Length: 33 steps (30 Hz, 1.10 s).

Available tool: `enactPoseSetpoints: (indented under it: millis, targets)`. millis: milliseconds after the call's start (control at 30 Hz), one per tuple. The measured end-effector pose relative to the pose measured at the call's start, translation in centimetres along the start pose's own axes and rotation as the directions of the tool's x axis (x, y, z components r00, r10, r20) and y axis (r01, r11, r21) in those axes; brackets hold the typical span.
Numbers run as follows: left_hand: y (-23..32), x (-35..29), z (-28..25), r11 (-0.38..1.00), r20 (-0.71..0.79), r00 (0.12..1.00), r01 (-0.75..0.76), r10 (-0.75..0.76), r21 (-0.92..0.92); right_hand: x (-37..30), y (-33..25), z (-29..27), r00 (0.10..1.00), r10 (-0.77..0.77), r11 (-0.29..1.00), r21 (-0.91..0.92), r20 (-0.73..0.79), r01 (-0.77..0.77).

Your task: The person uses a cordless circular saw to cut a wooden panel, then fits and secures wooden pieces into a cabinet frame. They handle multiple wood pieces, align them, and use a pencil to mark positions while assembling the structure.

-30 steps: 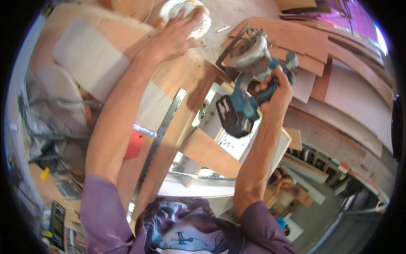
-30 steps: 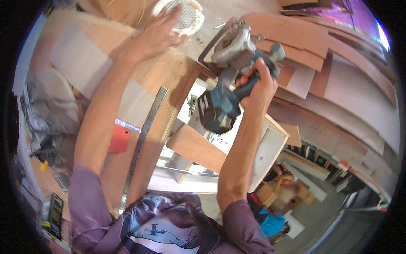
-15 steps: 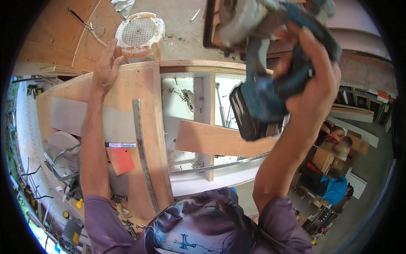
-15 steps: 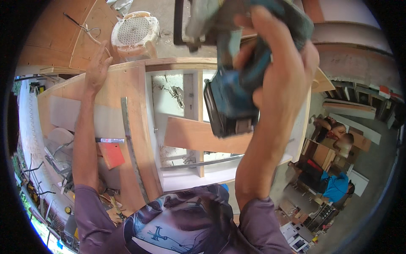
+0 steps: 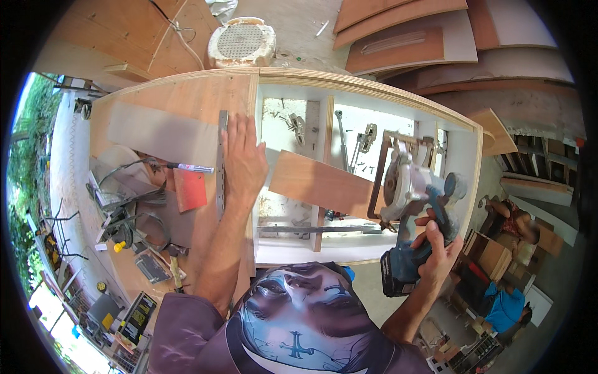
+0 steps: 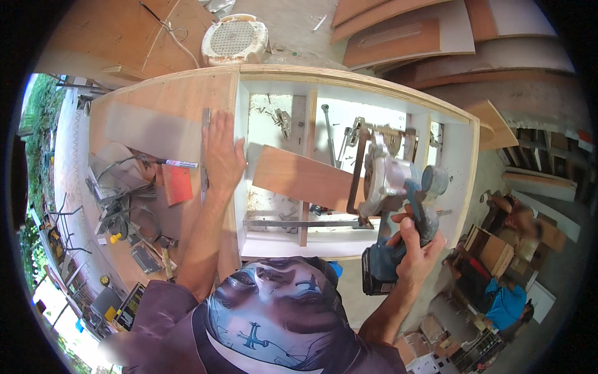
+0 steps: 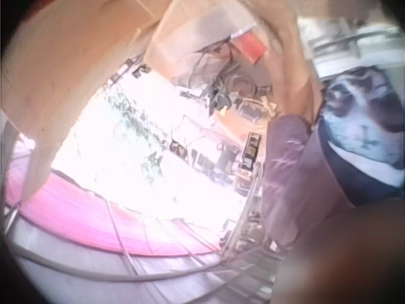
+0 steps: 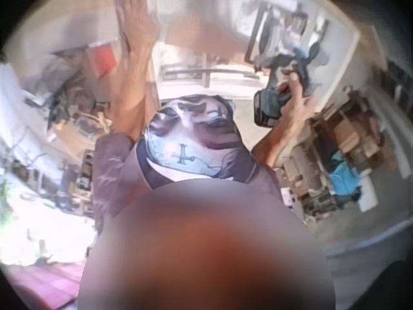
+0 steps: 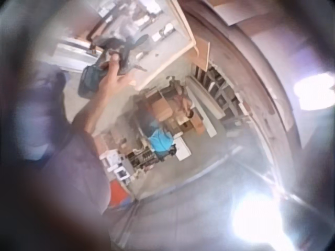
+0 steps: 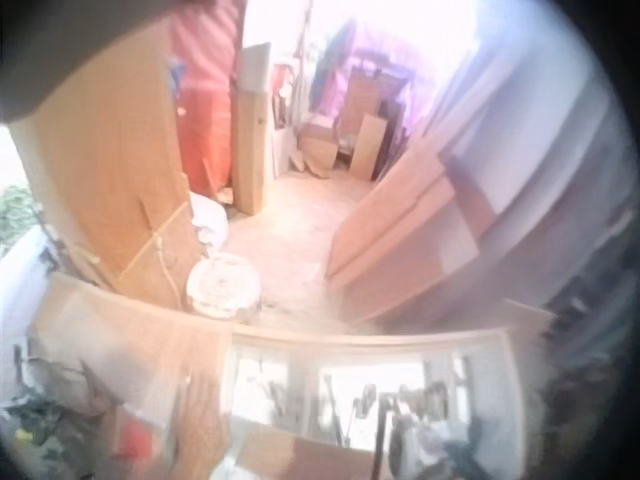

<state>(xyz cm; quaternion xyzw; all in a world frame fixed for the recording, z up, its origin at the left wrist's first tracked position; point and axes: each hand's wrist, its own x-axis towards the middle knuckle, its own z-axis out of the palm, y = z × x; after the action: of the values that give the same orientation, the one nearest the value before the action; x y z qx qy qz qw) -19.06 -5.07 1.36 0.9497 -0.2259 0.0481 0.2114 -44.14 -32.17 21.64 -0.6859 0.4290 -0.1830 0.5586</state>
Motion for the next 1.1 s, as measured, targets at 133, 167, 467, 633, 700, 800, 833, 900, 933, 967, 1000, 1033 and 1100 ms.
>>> enactPoseSetpoints:
  millis: [133, 167, 467, 633, 700, 800, 833, 900, 933, 967, 1000, 1033, 1100]
  targets:
    - [-1.1, -2.7, -0.6, 0.998, 0.037, 0.999, 0.023, -0.025, 0.061, -2.7, 1.7, -0.9, 0.996, 0.089, 0.996, 0.010, -0.019, -0.089]
    - [-1.6, -2.5, -0.6, 0.997, 0.038, 0.998, 0.038, -0.041, 0.066, -3.4, 1.8, -1.1, 0.991, 0.127, 0.992, 0.016, -0.051, -0.126]
    - [-2.9, 5.6, 0.2, 0.903, 0.097, 0.941, -0.337, 0.323, 0.268, -7.0, 3.1, -2.0, 0.988, 0.156, 0.980, 0.122, 0.009, -0.156]
    - [-1.9, 9.6, 0.1, 0.745, 0.265, 0.871, -0.491, 0.414, 0.452, -6.7, 4.0, -2.8, 0.974, 0.224, 0.965, 0.131, 0.025, -0.225]
    - [-1.8, 11.5, -0.3, 0.666, 0.290, 0.839, -0.543, 0.460, 0.512, -6.2, 4.3, -3.2, 0.970, 0.241, 0.957, 0.159, 0.021, -0.241]
    - [-1.6, 13.7, -1.5, 0.574, 0.381, 0.787, -0.616, 0.486, 0.539, -5.1, 4.7, -3.9, 0.965, 0.262, 0.951, 0.164, 0.032, -0.263]
    - [-1.4, 14.3, -1.8, 0.569, 0.403, 0.777, -0.629, 0.483, 0.530, -4.8, 4.8, -4.2, 0.965, 0.261, 0.952, 0.161, 0.029, -0.262]
    - [-0.9, 15.0, -2.2, 0.590, 0.413, 0.787, -0.617, 0.459, 0.520, -4.0, 5.2, -4.7, 0.969, 0.247, 0.958, 0.143, 0.021, -0.248]
    - [-0.6, 15.4, -2.4, 0.614, 0.399, 0.807, -0.591, 0.436, 0.524, -3.6, 5.4, -4.9, 0.972, 0.232, 0.964, 0.130, 0.018, -0.233]
    - [-0.4, 15.6, -2.6, 0.630, 0.367, 0.821, -0.571, 0.437, 0.527, -3.2, 5.5, -5.1, 0.975, 0.222, 0.968, 0.115, 0.017, -0.222]
    - [-0.3, 15.7, -2.6, 0.613, 0.389, 0.796, -0.606, 0.464, 0.508, -2.8, 5.6, -5.3, 0.976, 0.216, 0.970, 0.108, 0.013, -0.216]
    - [-0.3, 16.0, -2.7, 0.587, 0.387, 0.766, -0.643, 0.514, 0.493, -2.4, 5.8, -5.4, 0.978, 0.207, 0.973, 0.102, 0.011, -0.207]
    - [-0.5, 16.3, -2.7, 0.528, 0.432, 0.716, -0.697, 0.549, 0.485, -1.7, 5.8, -5.6, 0.980, 0.200, 0.976, 0.089, 0.010, -0.200]
